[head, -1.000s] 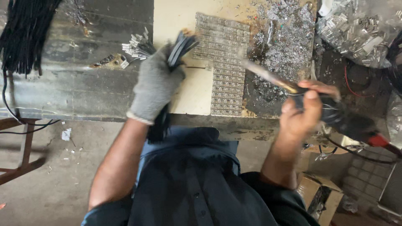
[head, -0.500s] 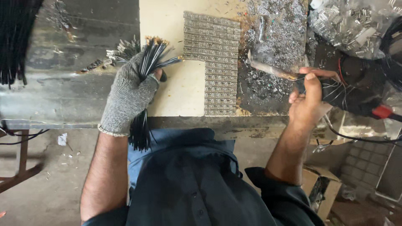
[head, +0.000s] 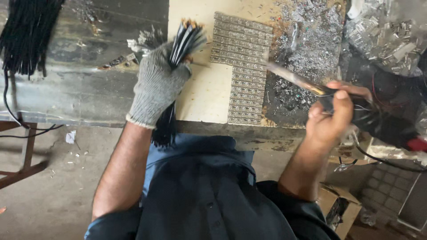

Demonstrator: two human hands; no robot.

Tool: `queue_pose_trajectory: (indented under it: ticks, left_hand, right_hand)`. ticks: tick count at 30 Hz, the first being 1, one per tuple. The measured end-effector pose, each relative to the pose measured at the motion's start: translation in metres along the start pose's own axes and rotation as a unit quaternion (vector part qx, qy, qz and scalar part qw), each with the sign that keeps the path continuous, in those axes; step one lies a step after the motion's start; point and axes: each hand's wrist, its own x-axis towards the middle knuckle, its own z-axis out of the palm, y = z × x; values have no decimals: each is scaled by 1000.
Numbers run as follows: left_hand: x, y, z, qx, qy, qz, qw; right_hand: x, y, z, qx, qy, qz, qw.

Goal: The person holds a bundle of black wires in a gloved left hand and uses a soldering iron in the right hand to tin the stripped wire ends one at a time, dipping each tip into solder. Around the middle the person briefly reaches to a phone on the bench, then resumes soldering the remaining wire ends.

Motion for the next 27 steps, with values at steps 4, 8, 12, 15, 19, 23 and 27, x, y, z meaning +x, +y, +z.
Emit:
queue_pose_trajectory:
  ticks: [4, 8, 12, 15, 19, 23, 27]
  left_hand:
    - [9, -8, 9, -39, 59, 38, 997]
    - [8, -13, 14, 15, 82, 63, 995]
    - [8, -13, 20, 32, 80, 49, 995]
    - [8, -13, 24, 51, 90, 77, 992]
    - [8, -15, 26, 84, 84, 72, 990]
    - [10, -16, 26, 97, 80, 79, 989]
    - [10, -16, 25, 83, 89, 103, 987]
  right_hand:
    - [-4, 20, 25, 61, -42, 60, 995]
    - [-6, 32, 50, 70, -65, 96, 991]
    - [-4, 33, 66, 60, -66, 133, 987]
    - [-2, 34, 70, 61, -76, 143, 985]
    - [-4, 36, 72, 37, -94, 134, 986]
    - [-10, 32, 72, 11, -141, 102, 985]
    - [-10, 21, 78, -110, -287, -18, 952]
